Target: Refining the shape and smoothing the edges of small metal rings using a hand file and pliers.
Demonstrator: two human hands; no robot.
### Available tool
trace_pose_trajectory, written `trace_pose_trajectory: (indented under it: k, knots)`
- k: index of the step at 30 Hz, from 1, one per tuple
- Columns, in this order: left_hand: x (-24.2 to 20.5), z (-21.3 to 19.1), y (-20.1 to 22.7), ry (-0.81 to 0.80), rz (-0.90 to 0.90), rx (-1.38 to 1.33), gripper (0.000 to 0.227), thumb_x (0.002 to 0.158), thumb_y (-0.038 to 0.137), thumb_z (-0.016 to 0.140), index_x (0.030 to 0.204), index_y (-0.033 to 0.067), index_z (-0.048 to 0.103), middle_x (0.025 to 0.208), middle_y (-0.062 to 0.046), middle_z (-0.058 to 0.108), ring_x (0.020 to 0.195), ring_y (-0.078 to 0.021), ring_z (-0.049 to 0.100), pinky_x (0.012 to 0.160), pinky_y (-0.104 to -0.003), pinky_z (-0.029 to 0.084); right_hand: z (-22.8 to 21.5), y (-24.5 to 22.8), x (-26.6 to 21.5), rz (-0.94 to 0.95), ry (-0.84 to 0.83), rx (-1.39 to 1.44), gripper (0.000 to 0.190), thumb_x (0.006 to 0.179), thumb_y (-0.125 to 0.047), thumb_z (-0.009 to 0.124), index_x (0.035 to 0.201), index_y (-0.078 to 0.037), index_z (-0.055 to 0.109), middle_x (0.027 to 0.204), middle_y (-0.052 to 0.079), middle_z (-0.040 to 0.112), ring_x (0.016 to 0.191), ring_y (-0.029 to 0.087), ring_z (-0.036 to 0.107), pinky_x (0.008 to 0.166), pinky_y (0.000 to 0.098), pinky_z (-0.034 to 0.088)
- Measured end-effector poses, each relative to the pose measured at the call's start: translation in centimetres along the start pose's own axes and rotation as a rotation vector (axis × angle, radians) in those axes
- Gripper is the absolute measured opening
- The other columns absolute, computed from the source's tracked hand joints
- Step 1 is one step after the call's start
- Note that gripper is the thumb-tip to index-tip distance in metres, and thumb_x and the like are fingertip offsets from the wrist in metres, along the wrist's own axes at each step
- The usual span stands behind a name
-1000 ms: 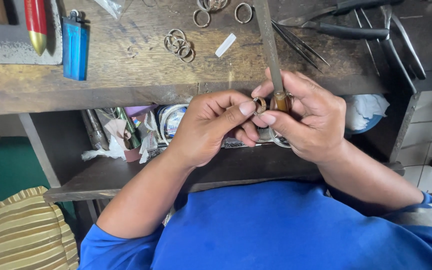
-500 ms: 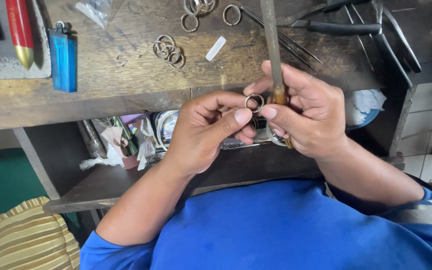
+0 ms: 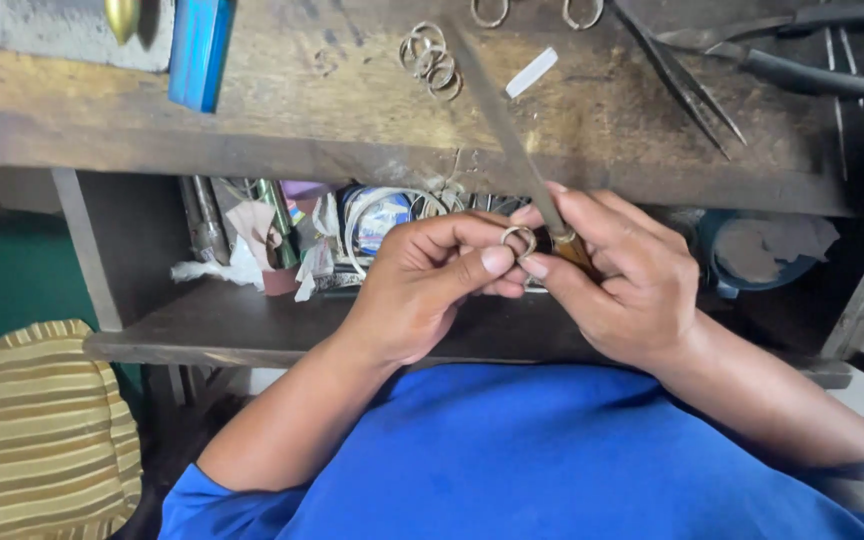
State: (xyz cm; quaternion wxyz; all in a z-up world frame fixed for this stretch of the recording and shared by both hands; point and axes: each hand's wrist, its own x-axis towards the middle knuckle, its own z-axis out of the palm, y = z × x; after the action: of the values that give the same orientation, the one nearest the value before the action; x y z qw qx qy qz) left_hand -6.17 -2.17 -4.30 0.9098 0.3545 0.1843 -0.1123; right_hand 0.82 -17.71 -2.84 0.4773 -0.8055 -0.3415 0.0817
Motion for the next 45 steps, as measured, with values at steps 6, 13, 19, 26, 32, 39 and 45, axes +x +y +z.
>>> trace_pose_trajectory:
  k: [6, 13, 19, 26, 32, 39, 45]
  knots:
    - [-0.7, -1.7, -0.5, 0.119, 0.104, -0.03, 0.007, 0.083, 0.008, 0.056, 0.08, 0.0019, 0.058, 0.095, -0.015, 0.054, 0.076, -0.0162, 0.057, 0.07, -0.024, 0.055, 0.5, 0.0, 0.3, -0.085, -0.065, 0.043, 0.042, 0.082, 0.006, 0.066, 0.118, 0.007, 0.044, 0.102, 0.024, 0.06, 0.092, 0.028, 0.063, 0.081, 0.0313, 0.051]
    - [-0.7, -1.1, -0.6, -0.024, 0.036, -0.085, 0.012, 0.085, 0.01, 0.055, 0.083, -0.0014, 0.059, 0.1, -0.015, 0.053, 0.096, -0.0192, 0.057, 0.075, -0.025, 0.056, 0.6, -0.1, -0.6, -0.132, -0.068, -0.112, 0.044, 0.082, -0.002, 0.075, 0.117, 0.005, 0.049, 0.096, 0.019, 0.061, 0.074, 0.02, 0.058, 0.064, 0.0267, 0.046]
    - [-1.1, -1.3, -0.7, -0.031, 0.043, -0.065, 0.014, 0.085, 0.009, 0.056, 0.092, -0.0021, 0.059, 0.103, -0.013, 0.054, 0.084, -0.0181, 0.061, 0.076, -0.025, 0.056, 0.9, -0.1, -0.5, -0.225, -0.054, -0.092, 0.043, 0.084, 0.004, 0.073, 0.118, 0.006, 0.047, 0.098, 0.021, 0.056, 0.074, 0.022, 0.056, 0.063, 0.0275, 0.048]
    - [-1.0, -1.4, -0.9, -0.006, 0.053, -0.076, 0.012, 0.085, 0.01, 0.057, 0.087, -0.0011, 0.06, 0.098, -0.012, 0.056, 0.081, -0.018, 0.061, 0.076, -0.026, 0.056, 1.3, -0.6, -0.1, -0.209, -0.06, -0.103, 0.039, 0.084, 0.001, 0.07, 0.116, 0.007, 0.049, 0.101, 0.022, 0.059, 0.084, 0.025, 0.061, 0.074, 0.0279, 0.051]
    - [-0.8, -1.7, -1.3, 0.083, 0.116, -0.096, 0.012, 0.082, 0.008, 0.058, 0.086, -0.0027, 0.061, 0.098, -0.016, 0.059, 0.08, -0.0195, 0.062, 0.075, -0.027, 0.056, 1.3, -0.8, 0.4, -0.182, -0.081, -0.123, 0.037, 0.085, 0.0, 0.067, 0.116, 0.009, 0.049, 0.099, 0.022, 0.058, 0.086, 0.028, 0.06, 0.077, 0.031, 0.049]
    - [0.2, -2.2, -1.5, 0.326, 0.209, -0.189, 0.009, 0.08, 0.008, 0.061, 0.084, -0.0003, 0.061, 0.093, -0.016, 0.061, 0.081, -0.0218, 0.062, 0.078, -0.03, 0.054, -0.7, -0.8, 0.1, -0.13, -0.098, -0.057, 0.027, 0.088, 0.005, 0.055, 0.113, 0.014, 0.049, 0.09, 0.024, 0.062, 0.079, 0.029, 0.061, 0.071, 0.034, 0.05]
    - [0.4, -2.0, -1.4, 0.337, 0.234, -0.107, 0.014, 0.079, 0.013, 0.062, 0.082, 0.0004, 0.059, 0.088, -0.014, 0.062, 0.078, -0.0211, 0.063, 0.076, -0.032, 0.055, -2.0, -0.2, -2.1, 0.056, -0.221, -0.129, 0.031, 0.089, -0.003, 0.049, 0.118, 0.009, 0.049, 0.085, 0.015, 0.064, 0.074, 0.02, 0.064, 0.07, 0.0288, 0.051]
